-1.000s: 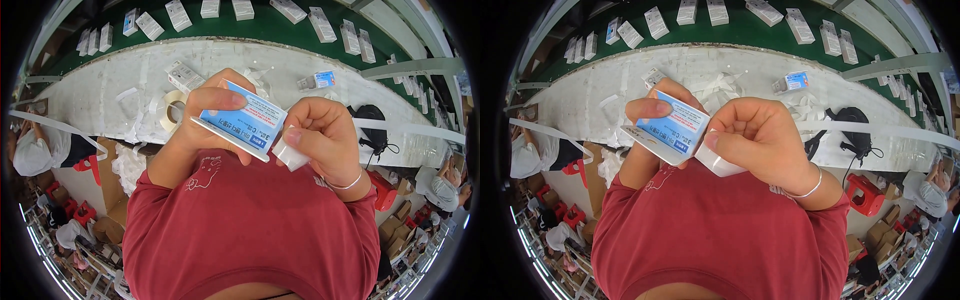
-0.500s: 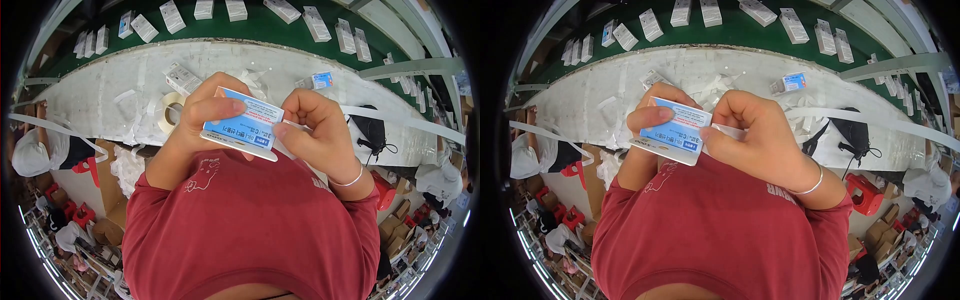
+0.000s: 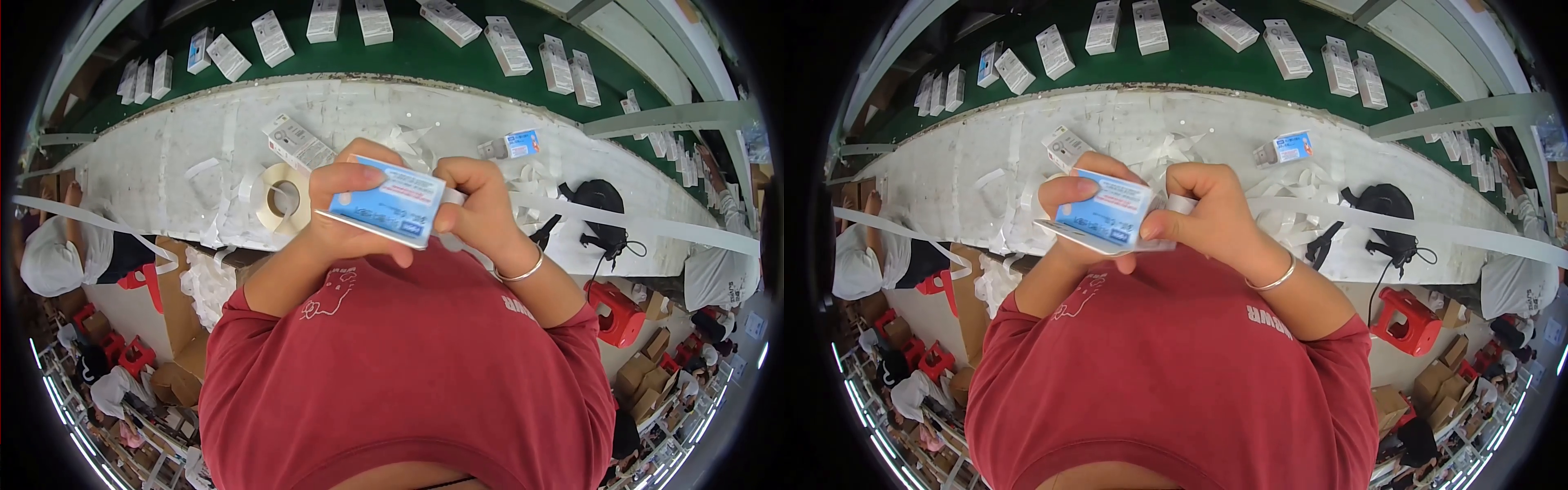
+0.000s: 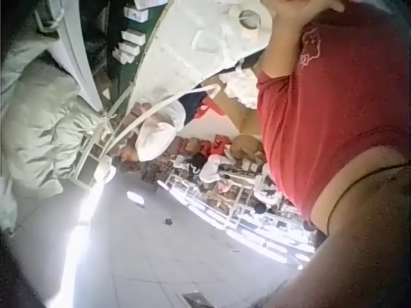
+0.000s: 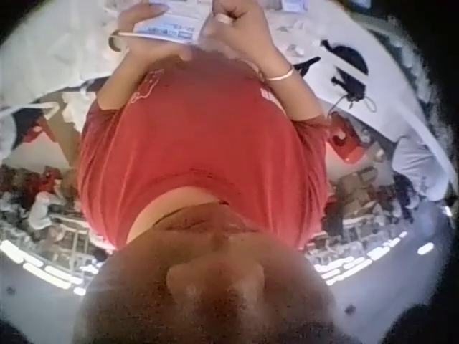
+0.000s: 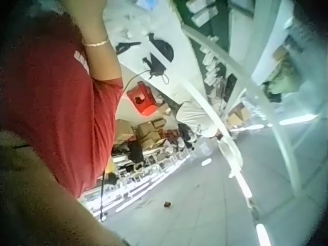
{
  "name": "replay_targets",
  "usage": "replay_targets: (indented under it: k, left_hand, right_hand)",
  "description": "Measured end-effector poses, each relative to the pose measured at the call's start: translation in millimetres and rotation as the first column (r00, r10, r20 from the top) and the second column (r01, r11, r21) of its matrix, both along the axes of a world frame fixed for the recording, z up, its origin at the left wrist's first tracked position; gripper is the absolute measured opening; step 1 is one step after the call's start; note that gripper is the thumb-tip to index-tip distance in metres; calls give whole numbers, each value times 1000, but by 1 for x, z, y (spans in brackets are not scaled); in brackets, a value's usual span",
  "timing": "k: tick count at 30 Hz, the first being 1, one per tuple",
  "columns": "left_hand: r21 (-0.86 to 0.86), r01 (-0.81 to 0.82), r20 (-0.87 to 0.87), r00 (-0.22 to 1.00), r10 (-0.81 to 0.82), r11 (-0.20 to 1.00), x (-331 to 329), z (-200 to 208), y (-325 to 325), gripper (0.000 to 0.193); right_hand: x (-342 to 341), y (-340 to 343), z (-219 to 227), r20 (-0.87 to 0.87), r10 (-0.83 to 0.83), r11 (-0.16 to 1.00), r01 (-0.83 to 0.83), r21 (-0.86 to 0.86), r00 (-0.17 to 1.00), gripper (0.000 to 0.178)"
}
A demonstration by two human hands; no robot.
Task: Packaging and labeling small portable fans at an industrial conveyor belt.
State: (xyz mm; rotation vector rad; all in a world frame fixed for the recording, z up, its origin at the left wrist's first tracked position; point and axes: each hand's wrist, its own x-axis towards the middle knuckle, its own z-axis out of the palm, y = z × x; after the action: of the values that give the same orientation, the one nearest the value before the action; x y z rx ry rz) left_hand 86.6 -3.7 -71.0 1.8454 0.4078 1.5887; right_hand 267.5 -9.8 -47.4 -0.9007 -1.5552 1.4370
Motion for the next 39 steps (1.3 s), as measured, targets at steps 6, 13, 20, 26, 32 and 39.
replay_targets:
  k: [6, 13, 20, 26, 32, 39]
  left_hand:
    - [-653, 347, 559, 821, 118, 674, 15, -26, 45, 68]
    - [-243, -775, -781, 513, 356, 583, 73, -76, 292, 73]
    - [170, -790, -985, -132, 108, 590, 184, -206, 430, 70]
    - [107, -815, -990, -34, 137, 569, 171, -203, 514, 47]
    - [-10, -1000, -948, 13, 317, 12, 83, -251, 567, 31]
    - [-535, -747, -379, 629, 679, 394, 25, -221, 487, 45]
  right_hand:
    - [27, 47, -39, 16, -74, 985, 75, -154, 997, 39]
    - [88, 95, -55, 183, -286, 828, 338, -448, 941, 26]
    - [127, 162, -63, 159, -169, 850, 226, -476, 973, 22]
    - [153, 195, -80, -95, -137, 812, 57, -582, 986, 22]
    - [164, 206, -83, 83, -119, 818, 145, -557, 989, 20]
    - [145, 219, -82, 87, -496, 849, 504, -157, 864, 33]
